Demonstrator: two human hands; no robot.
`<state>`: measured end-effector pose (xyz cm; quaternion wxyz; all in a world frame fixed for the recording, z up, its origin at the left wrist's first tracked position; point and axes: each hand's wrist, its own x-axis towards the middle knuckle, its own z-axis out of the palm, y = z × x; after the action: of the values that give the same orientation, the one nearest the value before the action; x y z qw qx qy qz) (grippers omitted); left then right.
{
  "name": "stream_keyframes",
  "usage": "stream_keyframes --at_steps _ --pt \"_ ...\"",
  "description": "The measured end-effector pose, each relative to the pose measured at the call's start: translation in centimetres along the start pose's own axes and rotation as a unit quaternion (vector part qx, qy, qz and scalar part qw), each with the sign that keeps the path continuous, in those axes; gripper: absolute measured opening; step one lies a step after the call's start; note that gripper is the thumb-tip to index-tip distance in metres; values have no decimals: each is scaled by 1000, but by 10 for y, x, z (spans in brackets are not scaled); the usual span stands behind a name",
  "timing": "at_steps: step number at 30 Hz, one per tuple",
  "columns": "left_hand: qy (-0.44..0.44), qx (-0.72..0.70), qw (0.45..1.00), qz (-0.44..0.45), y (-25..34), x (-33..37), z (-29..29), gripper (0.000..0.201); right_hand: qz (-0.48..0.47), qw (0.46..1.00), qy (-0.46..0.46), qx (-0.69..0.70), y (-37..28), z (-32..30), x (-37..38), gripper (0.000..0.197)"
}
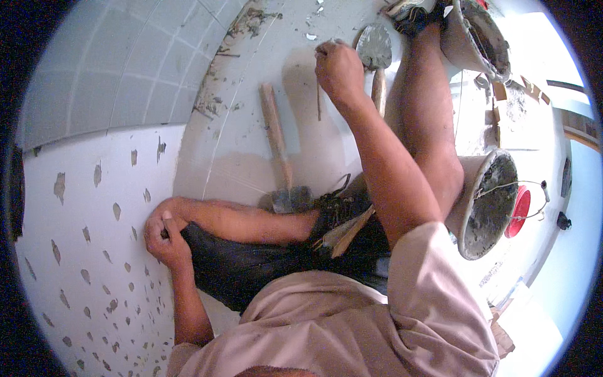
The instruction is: The person applies mortar to a tile using a trowel and then presses the tile against a wall, tapping it into place with a rubber mallet.
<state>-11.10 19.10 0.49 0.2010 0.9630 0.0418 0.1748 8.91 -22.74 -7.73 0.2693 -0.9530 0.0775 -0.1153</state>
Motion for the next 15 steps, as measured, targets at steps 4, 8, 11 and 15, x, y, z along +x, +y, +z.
stream_keyframes --at_steps 4,8,11,15 --pt "21 30 999 28 -1 0 4 35 -53 996 30 -60 15 27 48 25" --pt "-6 17 1000 -4 -2 -1 3 36 -72 989 -44 -121 18 44 55 23" --pt "-18 5 999 -26 -7 -3 2 35 -41 992 -15 -122 8 51 49 21" --pt "-29 14 999 -23 -6 -2 3 34 0 994 -55 -97 24 55 48 21"
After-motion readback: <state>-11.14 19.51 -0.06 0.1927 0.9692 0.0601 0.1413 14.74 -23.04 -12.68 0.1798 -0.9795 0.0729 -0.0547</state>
